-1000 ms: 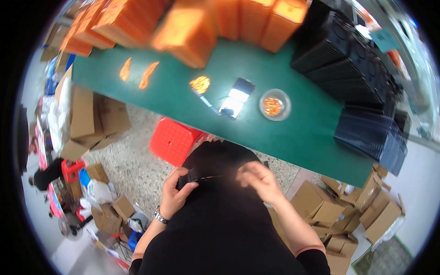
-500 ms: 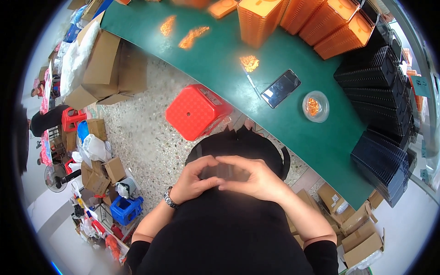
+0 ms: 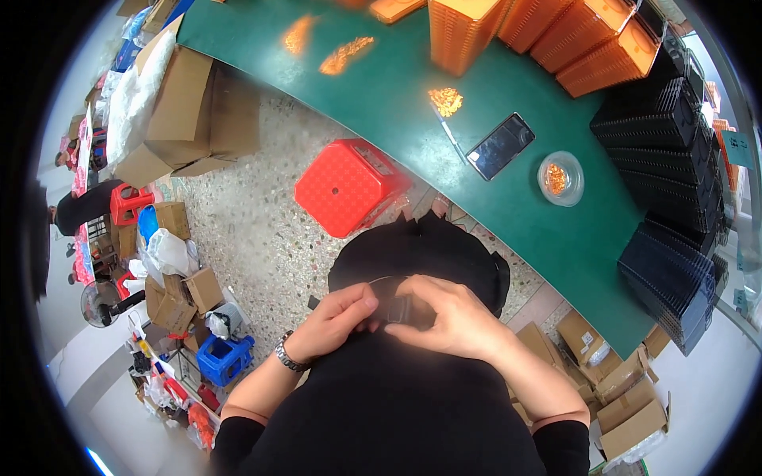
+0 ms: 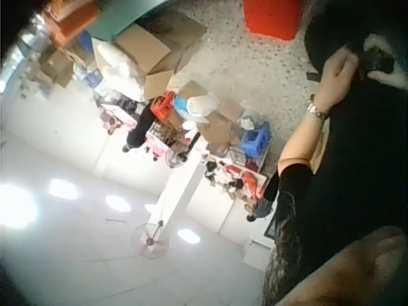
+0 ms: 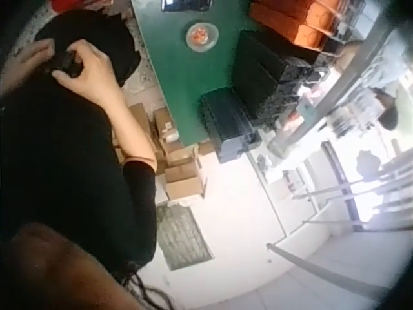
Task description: Apply adhesive to the edges of phone cases for assembly.
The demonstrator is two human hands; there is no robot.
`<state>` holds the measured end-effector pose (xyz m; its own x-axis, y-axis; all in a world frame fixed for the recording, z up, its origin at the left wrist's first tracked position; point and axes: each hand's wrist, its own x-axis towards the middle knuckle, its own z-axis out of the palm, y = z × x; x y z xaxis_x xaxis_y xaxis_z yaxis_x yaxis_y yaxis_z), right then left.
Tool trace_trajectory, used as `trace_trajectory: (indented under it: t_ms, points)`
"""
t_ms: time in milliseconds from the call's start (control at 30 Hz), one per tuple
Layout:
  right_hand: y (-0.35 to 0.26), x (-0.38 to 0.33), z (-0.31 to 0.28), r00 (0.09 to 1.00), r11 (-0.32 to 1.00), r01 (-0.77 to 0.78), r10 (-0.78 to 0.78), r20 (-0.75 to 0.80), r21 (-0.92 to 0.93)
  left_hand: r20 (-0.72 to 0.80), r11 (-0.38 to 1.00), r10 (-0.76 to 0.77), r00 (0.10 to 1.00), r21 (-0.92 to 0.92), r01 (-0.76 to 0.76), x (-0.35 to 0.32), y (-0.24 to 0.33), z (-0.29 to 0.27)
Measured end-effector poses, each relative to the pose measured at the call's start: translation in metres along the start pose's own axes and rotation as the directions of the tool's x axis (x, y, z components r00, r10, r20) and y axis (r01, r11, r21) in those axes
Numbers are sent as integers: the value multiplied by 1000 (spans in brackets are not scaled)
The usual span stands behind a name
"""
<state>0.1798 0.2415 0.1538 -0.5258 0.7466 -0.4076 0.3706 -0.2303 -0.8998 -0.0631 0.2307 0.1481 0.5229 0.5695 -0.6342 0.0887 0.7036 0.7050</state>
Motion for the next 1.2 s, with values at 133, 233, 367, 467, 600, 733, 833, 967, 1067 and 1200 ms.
trace_trajectory:
  t_ms: [133, 233, 367, 467, 600, 733, 833, 967, 1067, 1200]
  points:
    - [-6, 0, 7, 991, 992, 74, -85, -105, -102, 21, 994, -70, 997, -78, 72, 1, -5, -5]
    - [1, 1, 11, 979, 961, 151, -178, -101, -232, 89, 995, -14, 996, -95, 23, 4, -9, -4]
    - [-3, -4, 9, 983, 941, 145, -172, -62, -304, 63, 992, 16, 998, -124, -8, 6, -8, 3]
    - [0, -9, 7, 980, 910, 173, -198, -30, -377, 66, 987, 6, 998, -163, 5, 4, -18, 2]
    - [0, -9, 7, 985, 928, 136, -163, -48, -348, 75, 989, 81, 994, -133, -70, 3, -12, 8]
    - [-1, -9, 9, 972, 921, 182, -221, -78, -345, 49, 992, 128, 991, -22, -127, 4, -11, 14]
    - [-11, -11, 5, 986, 888, 156, -168, 10, -432, 52, 983, 181, 982, 29, -183, 3, -13, 16]
    - [-8, -15, 4, 985, 878, 159, -170, 15, -451, 6, 998, 54, 999, -13, -54, -2, -11, 16]
    - [-3, -19, 5, 975, 869, 179, -220, -36, -460, -91, 997, 36, 995, -71, -42, -2, -16, 21]
    - [1, -19, 3, 973, 873, 178, -224, -49, -454, -142, 989, -50, 989, -144, 29, -4, -7, 20]
